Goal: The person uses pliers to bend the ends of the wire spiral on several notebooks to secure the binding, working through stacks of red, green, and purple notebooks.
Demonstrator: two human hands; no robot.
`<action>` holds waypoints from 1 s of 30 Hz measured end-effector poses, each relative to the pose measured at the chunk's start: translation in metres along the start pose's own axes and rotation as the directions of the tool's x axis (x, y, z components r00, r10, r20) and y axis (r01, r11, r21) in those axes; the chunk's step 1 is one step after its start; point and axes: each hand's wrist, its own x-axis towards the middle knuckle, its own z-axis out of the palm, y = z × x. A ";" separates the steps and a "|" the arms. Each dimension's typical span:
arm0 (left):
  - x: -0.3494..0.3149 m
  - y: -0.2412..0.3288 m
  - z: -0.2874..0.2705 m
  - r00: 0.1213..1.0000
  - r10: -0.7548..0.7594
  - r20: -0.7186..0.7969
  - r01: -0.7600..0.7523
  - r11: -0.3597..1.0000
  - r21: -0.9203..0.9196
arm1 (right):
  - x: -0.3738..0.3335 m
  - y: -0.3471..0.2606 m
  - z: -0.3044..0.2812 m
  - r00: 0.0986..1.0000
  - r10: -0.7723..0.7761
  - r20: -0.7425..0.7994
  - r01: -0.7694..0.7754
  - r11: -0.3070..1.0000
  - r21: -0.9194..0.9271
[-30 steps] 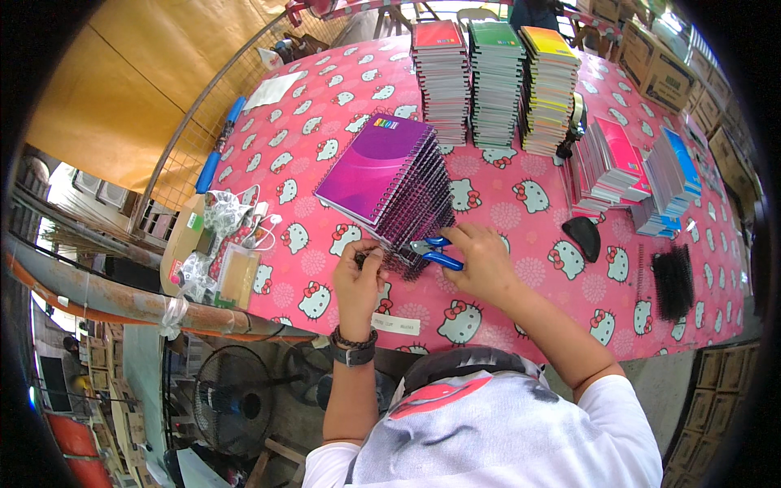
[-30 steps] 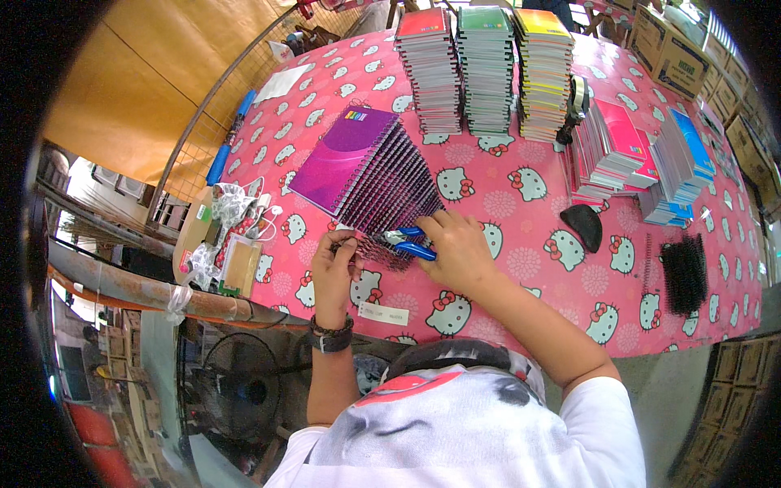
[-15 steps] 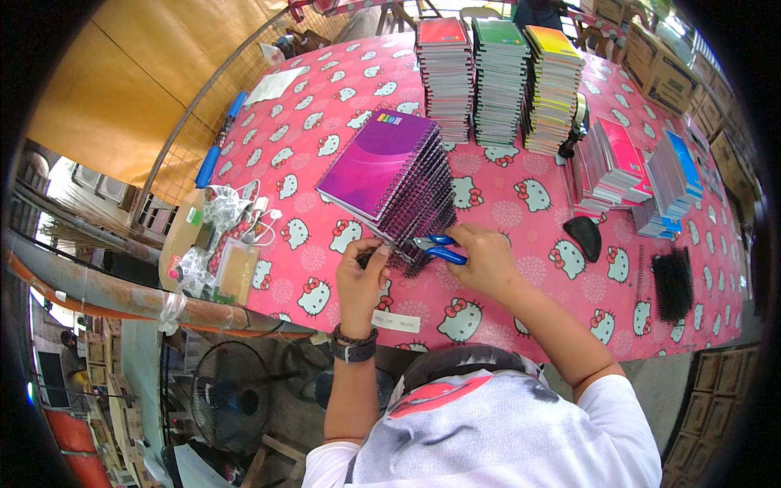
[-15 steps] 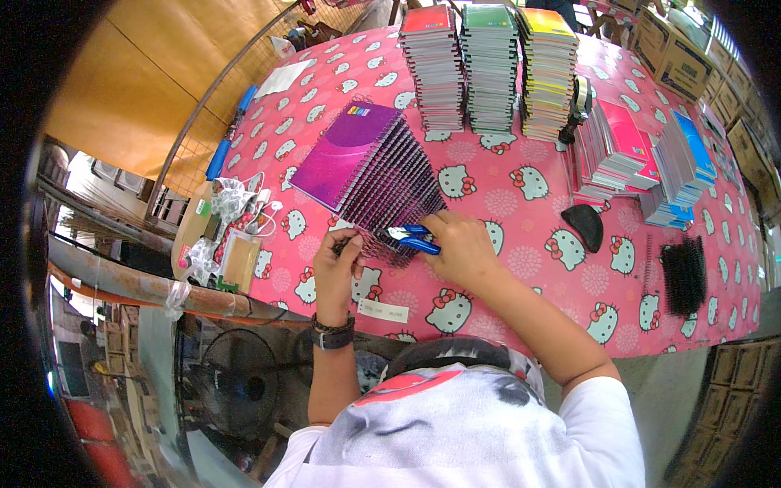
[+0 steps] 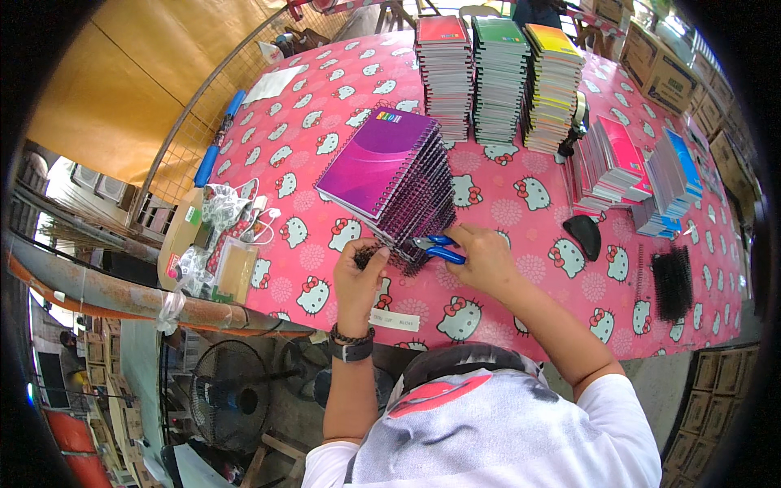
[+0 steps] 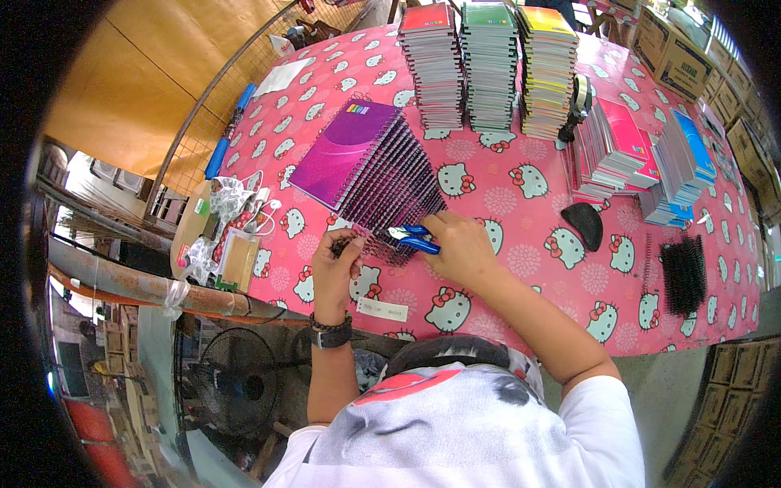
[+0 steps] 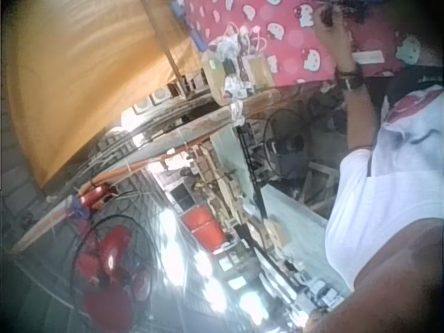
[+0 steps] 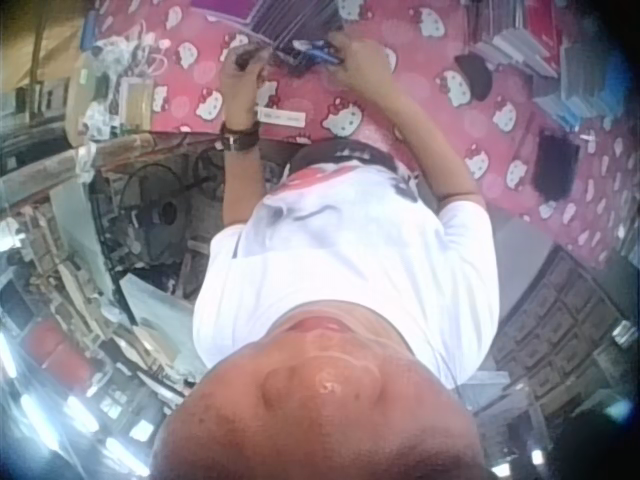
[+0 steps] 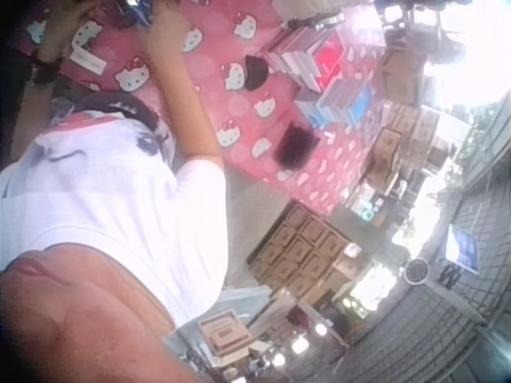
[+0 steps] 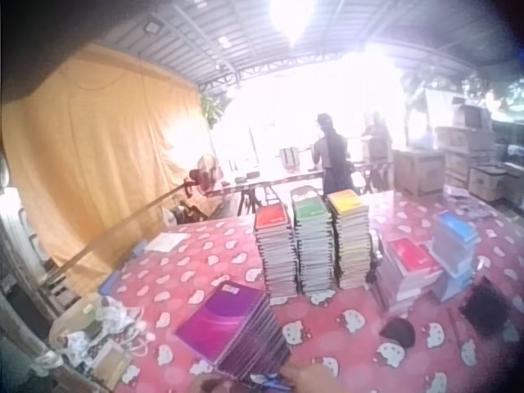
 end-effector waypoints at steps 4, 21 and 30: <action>0.001 -0.006 -0.001 0.998 0.043 0.049 -0.045 0.998 0.037 | 0.003 0.000 0.003 0.962 -0.221 -0.159 0.189 0.962 -0.198; 0.009 -0.012 -0.005 0.997 -0.055 0.050 0.058 0.997 -0.048 | 0.001 0.003 0.016 0.971 -0.192 -0.143 0.158 0.963 -0.218; 0.011 -0.019 -0.005 0.996 0.086 0.030 -0.090 0.967 0.238 | -0.001 0.005 0.016 0.993 0.064 0.095 -0.057 0.995 -0.078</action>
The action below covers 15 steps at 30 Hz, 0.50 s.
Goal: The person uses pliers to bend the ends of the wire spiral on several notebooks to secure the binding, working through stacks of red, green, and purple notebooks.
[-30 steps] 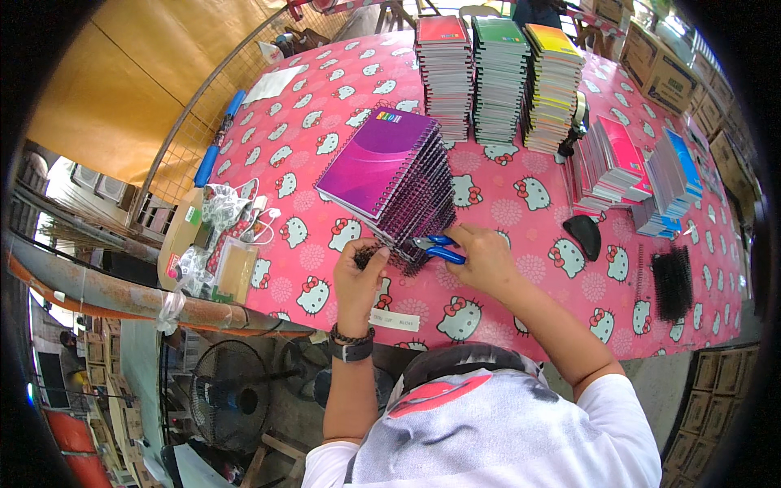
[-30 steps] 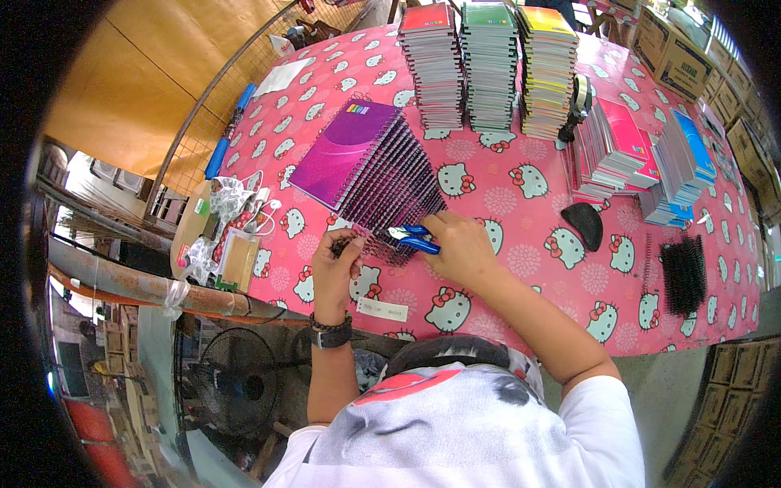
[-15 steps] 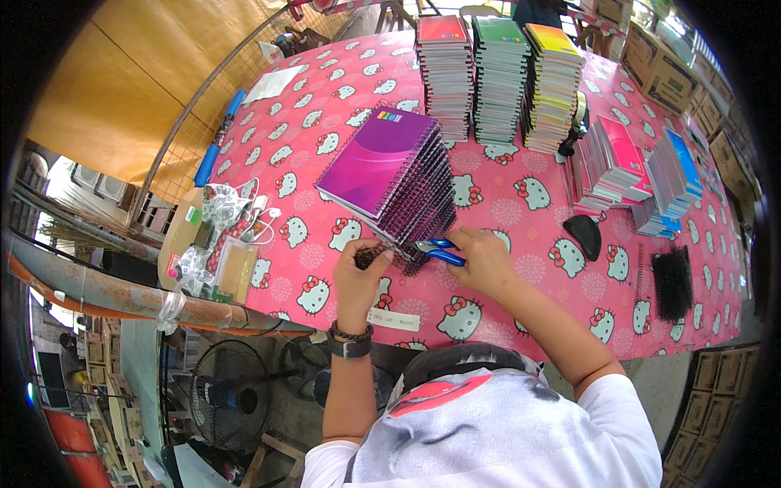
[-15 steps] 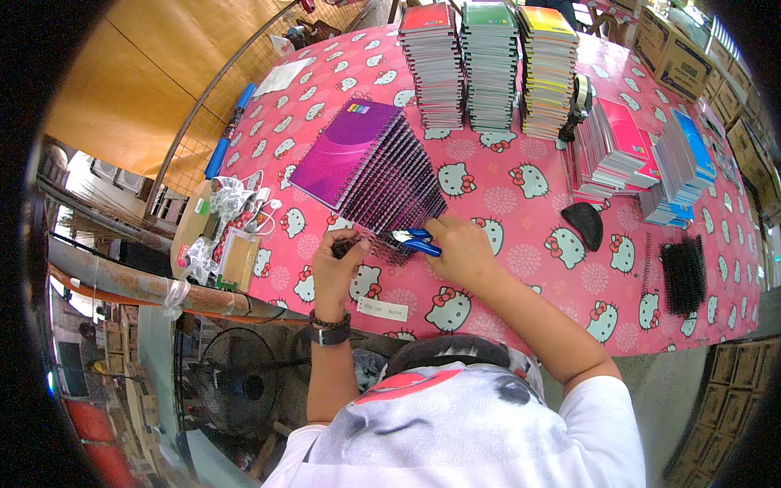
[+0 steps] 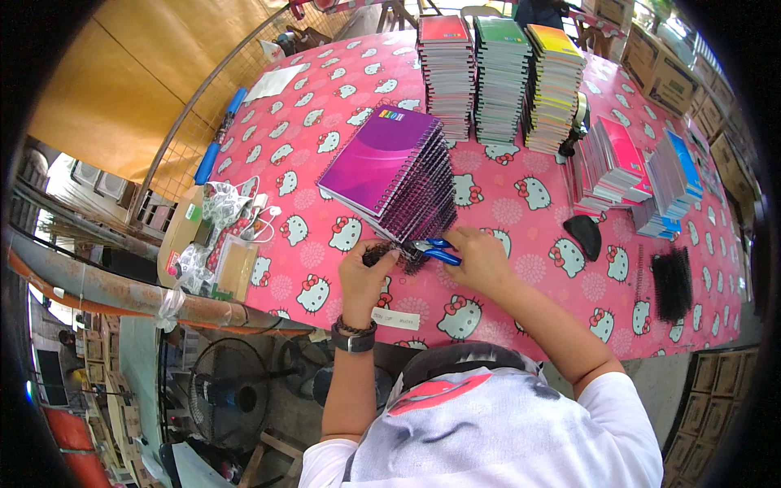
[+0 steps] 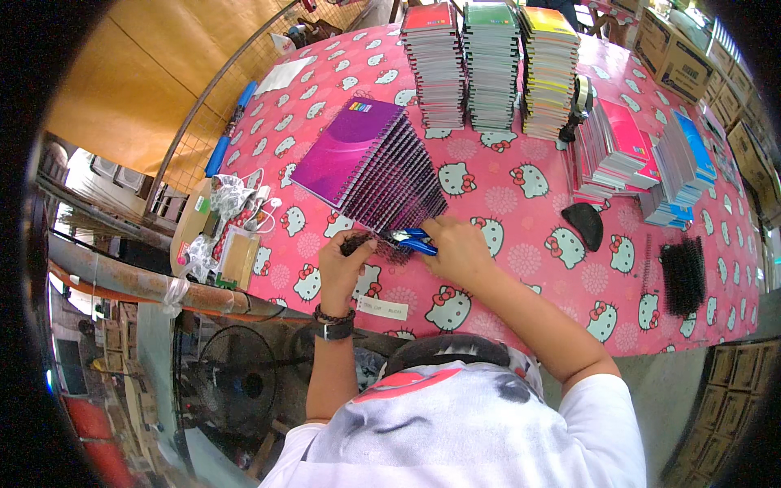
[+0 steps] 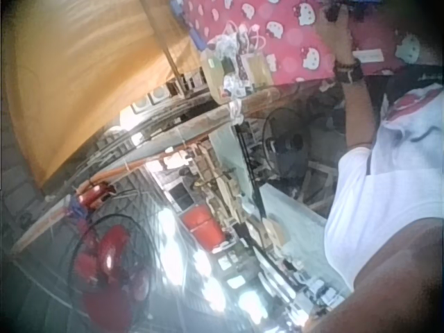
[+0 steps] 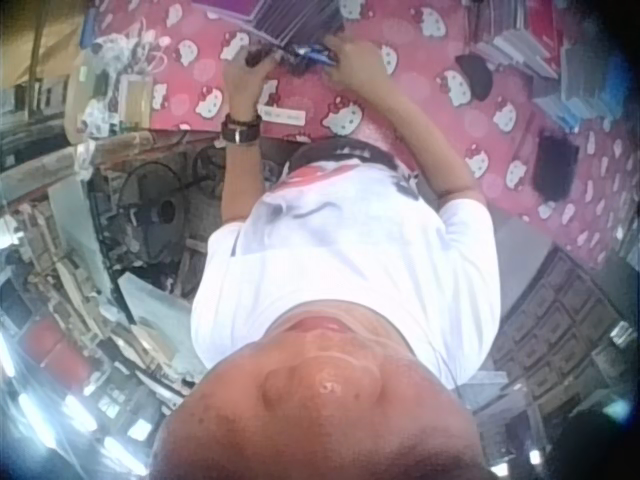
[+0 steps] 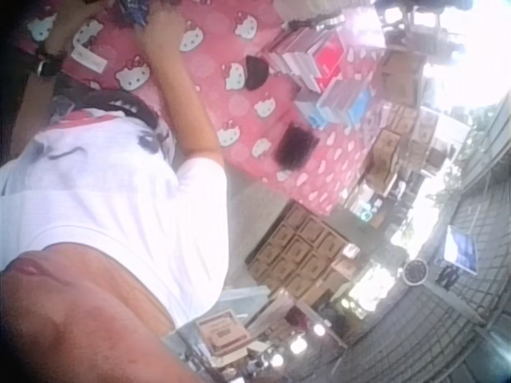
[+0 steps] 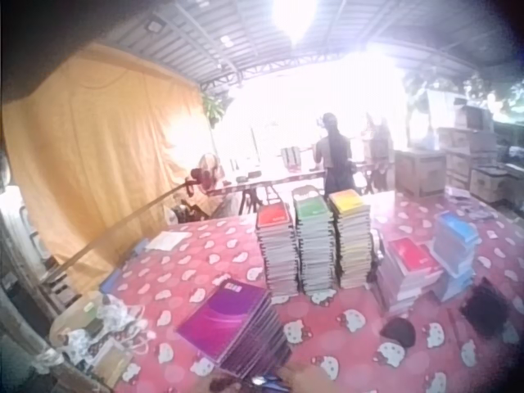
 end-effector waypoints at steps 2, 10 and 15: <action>-0.002 0.005 0.000 0.991 -0.128 0.035 0.131 0.981 -0.140 | -0.001 0.005 0.002 0.987 -0.116 -0.108 0.106 0.990 -0.095; -0.002 0.010 0.003 0.999 0.000 0.037 -0.004 0.993 0.118 | 0.004 0.001 0.003 0.980 -0.189 -0.066 0.169 0.958 -0.231; -0.003 -0.003 0.000 0.987 0.158 0.038 -0.162 0.977 0.140 | 0.003 -0.002 0.001 0.970 -0.225 -0.094 0.197 0.951 -0.239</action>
